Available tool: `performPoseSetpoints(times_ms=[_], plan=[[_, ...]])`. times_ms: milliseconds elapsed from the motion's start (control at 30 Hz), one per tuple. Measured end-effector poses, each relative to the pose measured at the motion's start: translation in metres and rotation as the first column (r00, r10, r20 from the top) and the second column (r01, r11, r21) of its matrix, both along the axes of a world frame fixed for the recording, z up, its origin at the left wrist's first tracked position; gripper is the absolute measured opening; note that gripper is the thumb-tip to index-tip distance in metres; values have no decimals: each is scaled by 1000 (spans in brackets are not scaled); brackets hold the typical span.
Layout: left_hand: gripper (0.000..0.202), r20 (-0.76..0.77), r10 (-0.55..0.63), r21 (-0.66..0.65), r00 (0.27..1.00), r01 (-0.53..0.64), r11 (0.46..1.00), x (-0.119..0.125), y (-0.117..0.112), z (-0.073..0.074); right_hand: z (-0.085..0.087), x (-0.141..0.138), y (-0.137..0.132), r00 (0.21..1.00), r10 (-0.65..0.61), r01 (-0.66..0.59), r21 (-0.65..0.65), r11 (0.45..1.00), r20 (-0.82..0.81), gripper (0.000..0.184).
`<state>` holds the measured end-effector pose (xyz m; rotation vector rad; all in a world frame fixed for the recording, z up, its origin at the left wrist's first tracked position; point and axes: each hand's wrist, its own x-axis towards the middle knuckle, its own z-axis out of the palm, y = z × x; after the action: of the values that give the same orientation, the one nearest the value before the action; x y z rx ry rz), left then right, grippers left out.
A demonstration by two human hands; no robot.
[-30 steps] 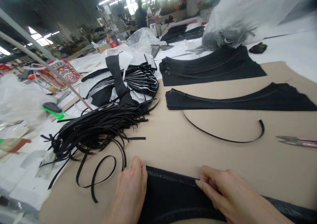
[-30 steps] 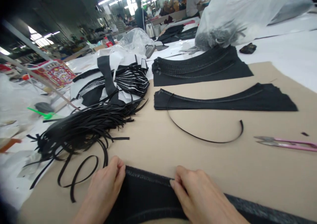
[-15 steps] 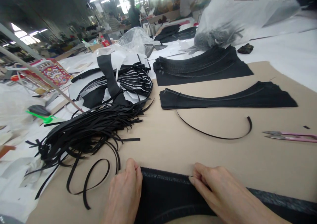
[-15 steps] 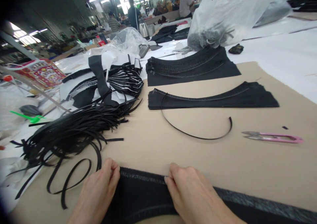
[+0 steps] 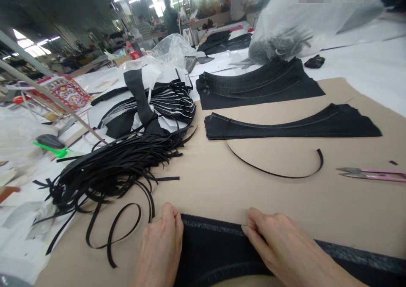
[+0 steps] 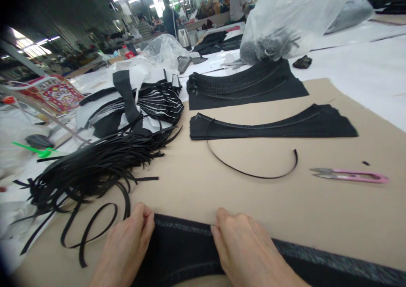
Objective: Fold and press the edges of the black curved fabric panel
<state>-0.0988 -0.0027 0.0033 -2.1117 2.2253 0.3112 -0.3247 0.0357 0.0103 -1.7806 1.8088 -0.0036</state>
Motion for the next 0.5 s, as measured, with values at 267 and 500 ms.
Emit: performPoseSetpoints(times_ms=[267, 500], plan=[[18, 4, 47, 18, 999, -47, 999, -5, 0, 6, -5, -2, -3, 999, 14, -12, 80, 997, -29, 25], [22, -208, 104, 18, 973, -102, 995, 8, -7, 6, -6, 0, -4, 999, 15, -12, 60, 998, -35, 24]])
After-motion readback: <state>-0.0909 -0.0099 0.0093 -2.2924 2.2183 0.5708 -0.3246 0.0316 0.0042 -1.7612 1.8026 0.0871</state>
